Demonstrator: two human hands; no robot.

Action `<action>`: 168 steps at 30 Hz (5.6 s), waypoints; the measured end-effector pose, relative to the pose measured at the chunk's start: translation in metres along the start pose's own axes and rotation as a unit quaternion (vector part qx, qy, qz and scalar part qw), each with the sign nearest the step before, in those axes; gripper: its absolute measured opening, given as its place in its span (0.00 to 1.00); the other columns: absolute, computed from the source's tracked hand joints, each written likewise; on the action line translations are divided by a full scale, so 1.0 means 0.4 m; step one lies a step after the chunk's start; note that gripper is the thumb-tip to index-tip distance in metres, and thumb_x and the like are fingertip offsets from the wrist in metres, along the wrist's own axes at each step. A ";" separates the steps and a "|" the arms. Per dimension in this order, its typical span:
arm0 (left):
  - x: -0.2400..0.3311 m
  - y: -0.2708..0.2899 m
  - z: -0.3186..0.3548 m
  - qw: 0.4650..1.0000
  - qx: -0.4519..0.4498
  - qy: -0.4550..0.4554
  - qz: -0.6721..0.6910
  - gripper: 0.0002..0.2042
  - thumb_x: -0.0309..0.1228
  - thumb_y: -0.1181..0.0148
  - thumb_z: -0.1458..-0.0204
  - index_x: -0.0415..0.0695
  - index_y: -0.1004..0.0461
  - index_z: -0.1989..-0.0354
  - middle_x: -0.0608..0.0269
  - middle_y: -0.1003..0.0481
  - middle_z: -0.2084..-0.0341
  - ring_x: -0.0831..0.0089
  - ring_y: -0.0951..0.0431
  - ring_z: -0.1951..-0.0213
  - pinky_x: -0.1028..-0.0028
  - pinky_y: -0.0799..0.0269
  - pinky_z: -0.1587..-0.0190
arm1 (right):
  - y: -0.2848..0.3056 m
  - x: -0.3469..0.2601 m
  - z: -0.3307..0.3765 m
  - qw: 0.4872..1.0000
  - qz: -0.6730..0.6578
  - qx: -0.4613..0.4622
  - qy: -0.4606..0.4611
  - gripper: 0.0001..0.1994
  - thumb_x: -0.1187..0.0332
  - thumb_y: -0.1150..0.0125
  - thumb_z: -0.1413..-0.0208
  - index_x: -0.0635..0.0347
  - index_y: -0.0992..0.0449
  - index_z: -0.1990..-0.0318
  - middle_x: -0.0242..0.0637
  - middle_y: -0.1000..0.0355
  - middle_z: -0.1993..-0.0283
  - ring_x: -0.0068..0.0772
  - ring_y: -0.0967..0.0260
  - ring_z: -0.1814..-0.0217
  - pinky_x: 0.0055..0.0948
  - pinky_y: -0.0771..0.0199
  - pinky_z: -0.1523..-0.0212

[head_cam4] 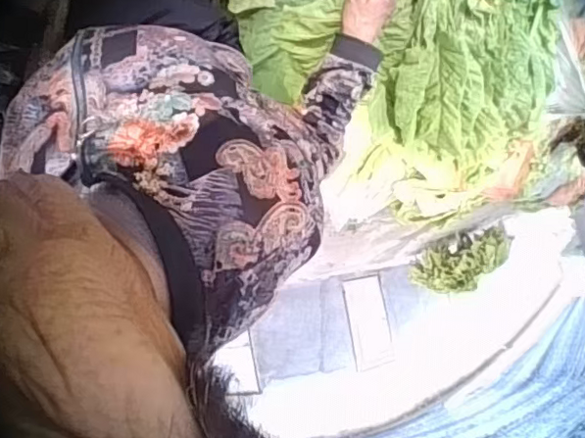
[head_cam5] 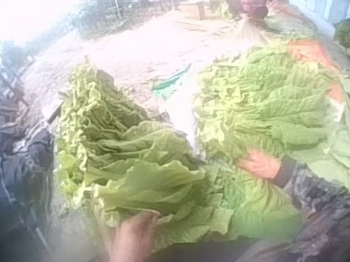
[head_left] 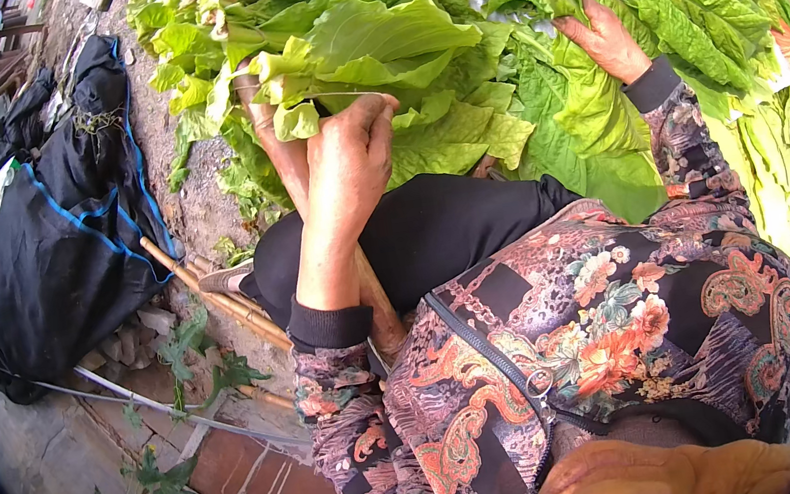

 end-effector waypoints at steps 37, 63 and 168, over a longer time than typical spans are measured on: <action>-0.278 0.357 0.381 0.984 0.155 0.087 0.021 0.06 0.23 0.50 0.47 0.35 0.27 0.71 0.57 0.26 0.80 0.70 0.26 0.76 0.72 0.31 0.70 | -0.773 -0.388 -0.055 0.939 -0.136 -0.270 0.163 0.18 0.69 0.44 0.47 0.69 0.32 0.50 0.58 0.29 0.56 0.53 0.32 0.53 0.38 0.32 0.51; -0.008 0.016 -0.036 0.983 0.167 0.075 -0.010 0.16 0.25 0.54 0.42 0.29 0.33 0.47 0.40 0.27 0.58 0.60 0.27 0.57 0.70 0.32 0.54 | -0.511 -0.291 -0.134 0.924 -0.174 0.001 0.341 0.24 0.64 0.39 0.49 0.64 0.34 0.46 0.49 0.33 0.50 0.51 0.35 0.48 0.42 0.35 0.47; -0.201 0.336 0.138 0.990 0.111 0.076 0.052 0.09 0.31 0.42 0.50 0.41 0.20 0.66 0.54 0.21 0.75 0.66 0.21 0.75 0.68 0.28 0.67 | -0.424 -0.578 -0.019 0.912 0.042 -0.113 0.392 0.22 0.79 0.46 0.54 0.55 0.30 0.48 0.34 0.28 0.59 0.36 0.32 0.55 0.29 0.38 0.51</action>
Point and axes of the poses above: each hand's wrist, its own z-axis away from the middle knuckle, its own y-axis out of the back of the hand, x = y × z, the point moved 5 cm from there along -z, towards the middle knuckle
